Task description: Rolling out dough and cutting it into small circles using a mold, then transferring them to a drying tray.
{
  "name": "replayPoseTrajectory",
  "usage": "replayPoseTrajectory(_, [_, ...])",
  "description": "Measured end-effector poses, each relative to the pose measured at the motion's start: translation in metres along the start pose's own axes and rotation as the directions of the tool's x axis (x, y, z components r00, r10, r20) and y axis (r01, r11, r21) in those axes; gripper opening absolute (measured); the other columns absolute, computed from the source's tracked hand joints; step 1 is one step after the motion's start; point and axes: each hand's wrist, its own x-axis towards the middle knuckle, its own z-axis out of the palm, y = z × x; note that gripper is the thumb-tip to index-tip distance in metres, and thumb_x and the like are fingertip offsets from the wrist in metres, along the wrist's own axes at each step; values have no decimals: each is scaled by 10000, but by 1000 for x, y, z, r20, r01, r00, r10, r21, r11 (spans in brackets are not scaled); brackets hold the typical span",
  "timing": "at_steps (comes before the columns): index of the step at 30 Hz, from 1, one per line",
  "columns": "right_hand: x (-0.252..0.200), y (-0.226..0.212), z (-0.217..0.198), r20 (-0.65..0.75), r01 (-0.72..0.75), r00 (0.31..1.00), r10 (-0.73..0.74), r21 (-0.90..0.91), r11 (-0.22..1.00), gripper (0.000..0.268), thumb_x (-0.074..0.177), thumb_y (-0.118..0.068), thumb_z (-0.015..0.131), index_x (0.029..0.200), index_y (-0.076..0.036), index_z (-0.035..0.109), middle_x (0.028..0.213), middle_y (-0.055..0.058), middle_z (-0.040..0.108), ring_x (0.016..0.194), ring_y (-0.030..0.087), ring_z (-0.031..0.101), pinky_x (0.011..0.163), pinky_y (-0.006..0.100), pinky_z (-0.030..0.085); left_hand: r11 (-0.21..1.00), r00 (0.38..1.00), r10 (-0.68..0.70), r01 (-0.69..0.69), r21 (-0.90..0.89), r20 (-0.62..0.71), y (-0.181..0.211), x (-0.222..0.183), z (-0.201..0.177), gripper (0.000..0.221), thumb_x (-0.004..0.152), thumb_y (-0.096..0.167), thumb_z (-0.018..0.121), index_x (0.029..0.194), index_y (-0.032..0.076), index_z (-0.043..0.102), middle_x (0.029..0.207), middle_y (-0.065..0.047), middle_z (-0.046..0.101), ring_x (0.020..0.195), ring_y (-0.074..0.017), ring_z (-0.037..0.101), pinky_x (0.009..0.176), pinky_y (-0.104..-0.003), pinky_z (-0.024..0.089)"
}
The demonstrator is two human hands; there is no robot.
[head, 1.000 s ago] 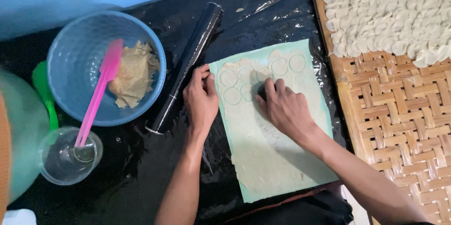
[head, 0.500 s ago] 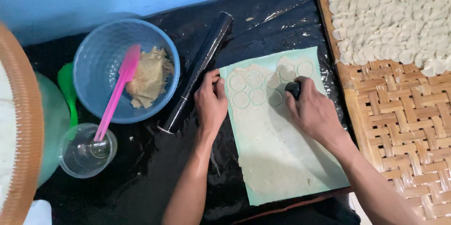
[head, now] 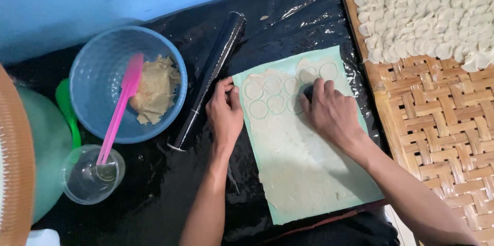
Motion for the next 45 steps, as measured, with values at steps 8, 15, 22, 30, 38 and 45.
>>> replayPoseTrajectory(8, [0,12,4,-31,149,988,-150,-47,988,437,1027,-405,540,1034,32,524,838,197,626,592,335,689,449,431,524,1000,1000,-17,17,0,9,2,-1,-1,221,994,61,628,1208,17,656,945,-102,753,771,-222,736,662,-341,550])
replayPoseTrajectory(15, [-4,5,7,-3,66,998,-67,-52,996,460,1034,-430,522,1040,30,516,830,194,627,603,349,692,469,445,539,997,999,43,-44,-63,-10,-3,-2,1,214,999,50,625,1209,10,642,961,-105,752,802,-226,741,705,-339,561])
replayPoseTrajectory(22, [0,27,-11,90,81,992,-91,111,990,463,1045,-424,505,1097,35,480,873,233,628,677,431,689,592,524,557,999,999,40,-40,-15,-13,-1,-1,0,209,978,45,637,1182,7,658,948,-121,748,820,-266,730,702,-371,548])
replayPoseTrajectory(30, [-26,44,-25,-125,45,992,-2,349,936,470,969,-205,563,1386,-27,441,1228,336,479,926,524,621,827,566,524,996,993,55,-62,-59,-108,-4,-6,5,203,986,16,623,1185,-15,651,959,-136,726,877,-283,718,740,-372,549])
replayPoseTrajectory(38, [-25,49,-9,-120,53,993,-19,288,956,480,1025,-276,584,1361,41,451,1207,303,482,1014,500,590,873,537,508,996,994,78,-80,-28,-77,-6,-5,5,197,995,8,606,1188,-20,637,970,-132,733,893,-276,726,771,-375,551])
replayPoseTrajectory(45, [-17,52,13,-144,71,988,-54,116,991,527,1003,-366,609,1247,83,482,1126,288,511,993,447,598,824,490,530,998,995,64,-66,-20,-75,-3,-5,4,190,994,13,616,1179,-16,644,971,-140,730,895,-287,724,766,-375,549])
